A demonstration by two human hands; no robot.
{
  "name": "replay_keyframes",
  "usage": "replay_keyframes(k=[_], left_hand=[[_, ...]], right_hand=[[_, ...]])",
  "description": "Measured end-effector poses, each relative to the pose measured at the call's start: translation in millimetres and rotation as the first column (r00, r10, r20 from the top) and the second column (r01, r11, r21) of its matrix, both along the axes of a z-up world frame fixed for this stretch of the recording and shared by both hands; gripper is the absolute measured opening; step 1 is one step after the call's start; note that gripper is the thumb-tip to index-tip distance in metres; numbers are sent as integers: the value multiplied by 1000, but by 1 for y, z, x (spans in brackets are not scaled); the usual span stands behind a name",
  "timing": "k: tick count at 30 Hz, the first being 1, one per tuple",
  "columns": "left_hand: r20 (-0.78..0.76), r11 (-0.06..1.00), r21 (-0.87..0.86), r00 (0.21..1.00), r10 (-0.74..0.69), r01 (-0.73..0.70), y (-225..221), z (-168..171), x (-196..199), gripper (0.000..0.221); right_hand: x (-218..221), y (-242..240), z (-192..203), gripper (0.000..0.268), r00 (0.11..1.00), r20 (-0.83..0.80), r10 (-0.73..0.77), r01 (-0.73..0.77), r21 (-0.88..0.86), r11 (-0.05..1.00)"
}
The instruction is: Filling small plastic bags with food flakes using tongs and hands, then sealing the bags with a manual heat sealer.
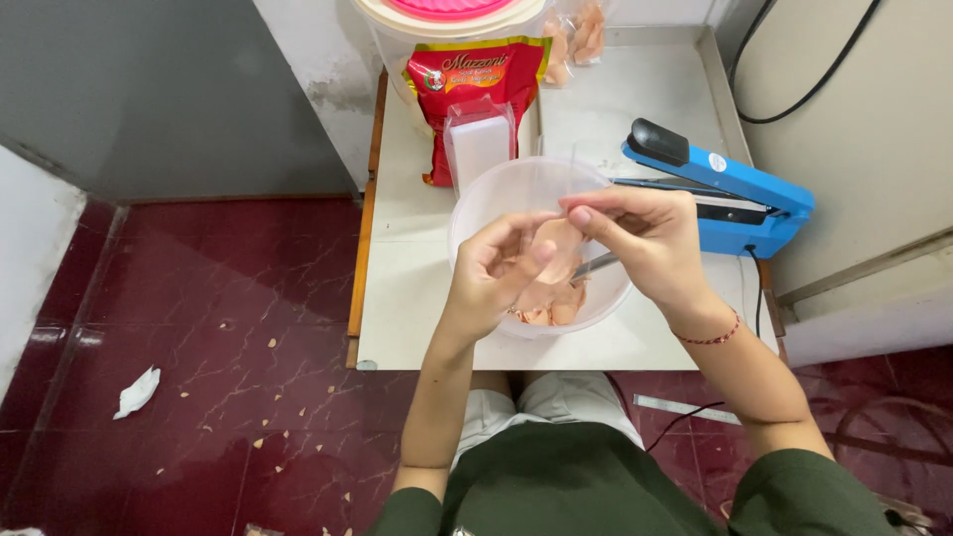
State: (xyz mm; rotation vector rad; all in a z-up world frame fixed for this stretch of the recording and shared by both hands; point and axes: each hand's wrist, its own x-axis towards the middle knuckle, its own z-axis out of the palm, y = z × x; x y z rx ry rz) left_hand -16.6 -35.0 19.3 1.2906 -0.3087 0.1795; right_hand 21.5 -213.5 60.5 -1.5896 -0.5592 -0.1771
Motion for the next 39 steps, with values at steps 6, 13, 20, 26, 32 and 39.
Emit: replay_keyframes(k=[6,13,20,26,32,39], left_hand=[[84,987,-20,984,159,-158,14,-29,19,21],[88,986,-128,989,122,-110,17,-17,17,27],[123,969,126,972,199,-214,21,-28,23,29],[100,963,143,972,214,-227,16,-16,13,31],[97,959,141,967,235,-247,15,-43,16,28],[122,956,138,962,244,-260,14,-32,16,29]], right_hand=[[12,2,5,28,995,93,40,-30,-110,993],[41,8,-11,75,929,74,363,-35,-958,283],[87,6,-102,91,905,77,419,160,-973,-166],[73,10,-38,49,907,91,411,177,-968,-176],[70,8,-51,23,777,359,517,466,-880,-89],[85,9,-107,14,638,433,637,495,-864,93]])
